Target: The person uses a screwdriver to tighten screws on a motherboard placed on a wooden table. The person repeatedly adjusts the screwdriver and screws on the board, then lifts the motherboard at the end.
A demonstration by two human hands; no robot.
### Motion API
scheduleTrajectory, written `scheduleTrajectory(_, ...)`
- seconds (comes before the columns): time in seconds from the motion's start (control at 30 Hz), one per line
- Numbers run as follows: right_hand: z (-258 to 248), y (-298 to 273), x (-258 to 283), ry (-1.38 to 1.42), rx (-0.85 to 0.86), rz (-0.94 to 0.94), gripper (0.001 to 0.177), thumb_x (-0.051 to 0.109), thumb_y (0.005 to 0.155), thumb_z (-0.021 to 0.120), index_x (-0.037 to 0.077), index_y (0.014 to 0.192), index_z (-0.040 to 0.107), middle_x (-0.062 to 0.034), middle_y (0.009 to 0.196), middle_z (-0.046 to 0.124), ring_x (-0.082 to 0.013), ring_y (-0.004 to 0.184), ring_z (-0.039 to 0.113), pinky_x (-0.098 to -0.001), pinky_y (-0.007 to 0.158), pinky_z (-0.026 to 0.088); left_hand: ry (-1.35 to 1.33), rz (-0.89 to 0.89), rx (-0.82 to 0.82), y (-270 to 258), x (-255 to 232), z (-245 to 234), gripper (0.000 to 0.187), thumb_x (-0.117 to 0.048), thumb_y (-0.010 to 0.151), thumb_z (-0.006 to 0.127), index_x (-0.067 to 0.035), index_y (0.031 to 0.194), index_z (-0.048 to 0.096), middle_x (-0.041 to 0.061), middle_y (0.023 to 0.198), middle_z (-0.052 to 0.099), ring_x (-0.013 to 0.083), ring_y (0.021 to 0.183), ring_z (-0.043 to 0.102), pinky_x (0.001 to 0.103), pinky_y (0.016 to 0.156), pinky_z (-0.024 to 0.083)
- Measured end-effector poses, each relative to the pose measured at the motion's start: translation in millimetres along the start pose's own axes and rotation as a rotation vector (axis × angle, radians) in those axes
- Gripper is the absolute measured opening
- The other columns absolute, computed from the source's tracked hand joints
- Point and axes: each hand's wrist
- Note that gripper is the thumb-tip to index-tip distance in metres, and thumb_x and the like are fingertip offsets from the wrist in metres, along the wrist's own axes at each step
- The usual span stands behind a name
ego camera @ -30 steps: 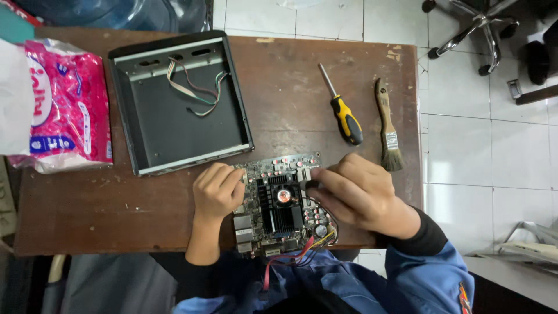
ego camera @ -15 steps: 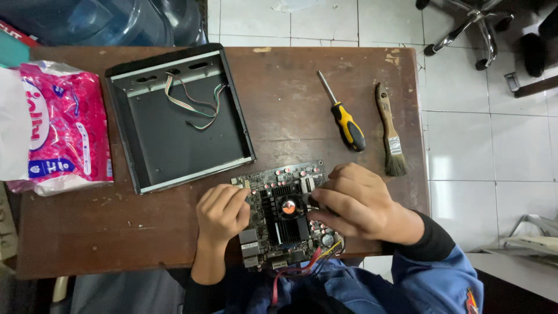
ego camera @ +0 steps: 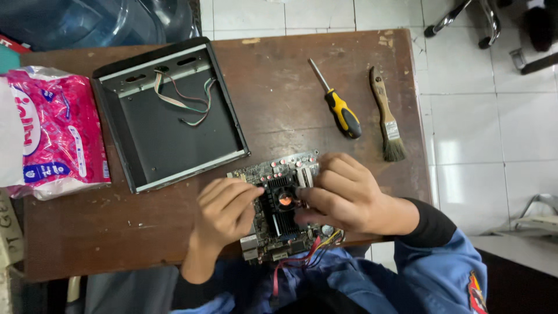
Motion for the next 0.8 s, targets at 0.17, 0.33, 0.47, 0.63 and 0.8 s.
scheduleTrajectory(0.17, -18.0, -4.3, 5.1, -0.096, 0.201, 0.086, 0.032, 0.023, 0.087, 0.034, 0.005, 0.103, 0.056, -0.0143, 0.106, 0.050, -0.0321, 0.089, 0.044, -0.0519, 0.083, 0.037, -0.273, 0.143, 0.160, 71.7, -14.1, -18.5, 0.017, -0.022, 0.071, 0.057, -0.006, 0.076, 0.054, 0.006, 0.069, 0.054, 0.0204, 0.061, 0.053, 0.029, 0.057, 0.045)
scheduleTrajectory(0.33, -20.5, 4.7, 0.0, -0.069, 0.277, 0.111, 0.029, 0.020, 0.087, 0.041, -0.002, 0.103, 0.052, -0.0164, 0.098, 0.056, -0.0345, 0.091, 0.049, -0.0557, 0.090, 0.034, -0.493, 0.018, 0.347, 45.1, 8.6, 38.5, 0.034, -0.028, 0.073, 0.066, -0.003, 0.079, 0.043, 0.006, 0.066, 0.043, 0.0210, 0.055, 0.045, 0.032, 0.052, 0.037)
scheduleTrajectory(0.47, -16.6, -3.1, -4.7, 0.046, 0.260, 0.161, 0.032, 0.024, 0.089, 0.041, -0.002, 0.107, 0.042, -0.0167, 0.102, 0.051, -0.0347, 0.093, 0.049, -0.0516, 0.088, 0.038, -0.521, -0.023, 0.238, 16.6, 22.7, 51.6, 0.028, -0.024, 0.074, 0.065, -0.001, 0.085, 0.052, 0.010, 0.073, 0.055, 0.0228, 0.062, 0.056, 0.032, 0.056, 0.044)
scheduleTrajectory(0.63, -23.6, 3.2, -5.9, 0.367, 0.445, 0.173, 0.030, 0.007, 0.091, 0.025, 0.001, 0.119, 0.034, -0.0186, 0.126, 0.041, -0.0423, 0.111, 0.042, -0.0560, 0.092, 0.035, -0.596, 0.058, 0.283, 24.6, 27.1, 44.2, 0.023, -0.024, 0.084, 0.047, -0.006, 0.072, 0.052, 0.011, 0.078, 0.060, 0.0258, 0.065, 0.061, 0.033, 0.055, 0.046)
scheduleTrajectory(0.8, -20.5, 8.0, 2.1, 0.181, 0.248, 0.065, 0.028, 0.016, 0.091, 0.033, 0.003, 0.103, 0.055, -0.0153, 0.092, 0.060, -0.0287, 0.082, 0.057, -0.0488, 0.084, 0.039, -0.805, -0.123, 0.405, 27.0, 21.6, 45.9, 0.033, -0.035, 0.077, 0.056, -0.004, 0.088, 0.052, 0.009, 0.083, 0.058, 0.0227, 0.073, 0.058, 0.033, 0.069, 0.047)
Point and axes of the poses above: each hand's wrist, its own y-axis towards the middle knuckle, its own z-axis out of the palm, x = y × z
